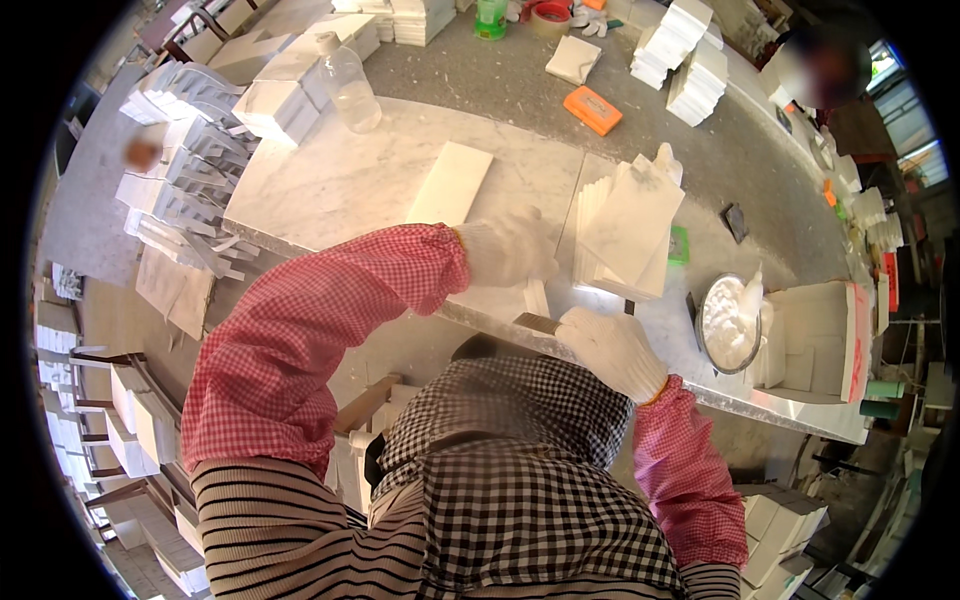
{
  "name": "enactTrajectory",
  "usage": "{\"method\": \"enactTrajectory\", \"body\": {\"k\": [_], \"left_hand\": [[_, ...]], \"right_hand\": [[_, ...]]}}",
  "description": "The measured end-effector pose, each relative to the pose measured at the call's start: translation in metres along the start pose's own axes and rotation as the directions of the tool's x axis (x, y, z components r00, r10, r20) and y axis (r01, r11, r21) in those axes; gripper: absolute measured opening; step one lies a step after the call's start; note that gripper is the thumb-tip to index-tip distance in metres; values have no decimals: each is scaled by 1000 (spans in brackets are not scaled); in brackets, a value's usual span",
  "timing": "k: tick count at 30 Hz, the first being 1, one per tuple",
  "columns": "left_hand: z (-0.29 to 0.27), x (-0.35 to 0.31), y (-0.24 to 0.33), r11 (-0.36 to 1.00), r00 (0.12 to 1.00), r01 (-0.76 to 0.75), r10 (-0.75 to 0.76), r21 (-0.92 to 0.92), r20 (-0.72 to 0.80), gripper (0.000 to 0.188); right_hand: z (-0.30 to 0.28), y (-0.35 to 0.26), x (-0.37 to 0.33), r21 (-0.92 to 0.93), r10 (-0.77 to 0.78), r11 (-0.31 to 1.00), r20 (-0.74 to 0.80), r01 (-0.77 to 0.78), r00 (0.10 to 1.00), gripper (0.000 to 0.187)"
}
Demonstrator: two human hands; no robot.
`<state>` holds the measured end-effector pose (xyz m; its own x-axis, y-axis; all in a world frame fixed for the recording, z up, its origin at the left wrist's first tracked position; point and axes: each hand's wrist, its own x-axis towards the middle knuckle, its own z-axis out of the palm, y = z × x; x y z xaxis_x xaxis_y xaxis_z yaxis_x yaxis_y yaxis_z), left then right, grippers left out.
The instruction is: The person assembles white cardboard boxes at a workbench. They pick up flat-packed boxes, fold the flaps, apply adhesive from a small container using a spatula, and press the edges to seal them. The person stacks completed boxes on the table.
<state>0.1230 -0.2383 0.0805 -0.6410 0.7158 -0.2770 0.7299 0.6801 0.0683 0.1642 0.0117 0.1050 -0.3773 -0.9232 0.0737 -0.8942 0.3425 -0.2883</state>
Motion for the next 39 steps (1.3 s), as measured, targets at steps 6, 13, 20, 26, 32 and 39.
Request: {"method": "enactTrajectory", "body": {"k": [6, 13, 20, 26, 32, 39], "left_hand": [[-2, -5, 0, 1000, 997, -12, 14, 18, -73, 25], [-26, -7, 8, 996, 996, -15, 8, 84, 89, 25], [-2, -9, 0, 999, 994, -33, 34, 6, -101, 25], [-5, -4, 3, 996, 986, -46, 57, 71, -154, 22], [15, -31, 3, 989, 912, -40, 94, 139, -400, 23], [3, -65, 38, 996, 970, 30, -50, -90, -236, 44]], "right_hand": [[8, 4, -4, 105, 33, 994, -36, -29, 999, 5], [5, 1, 16, 164, 101, 984, -146, -76, 984, 8], [1, -5, -10, 240, 155, 957, 40, -160, 987, 12], [-2, -10, -27, 788, 526, 393, 231, -474, 819, 24], [18, -26, -23, 848, 670, 282, 161, -449, 724, 24], [54, -40, -42, 888, 703, 108, 249, -446, 666, 27]]}}
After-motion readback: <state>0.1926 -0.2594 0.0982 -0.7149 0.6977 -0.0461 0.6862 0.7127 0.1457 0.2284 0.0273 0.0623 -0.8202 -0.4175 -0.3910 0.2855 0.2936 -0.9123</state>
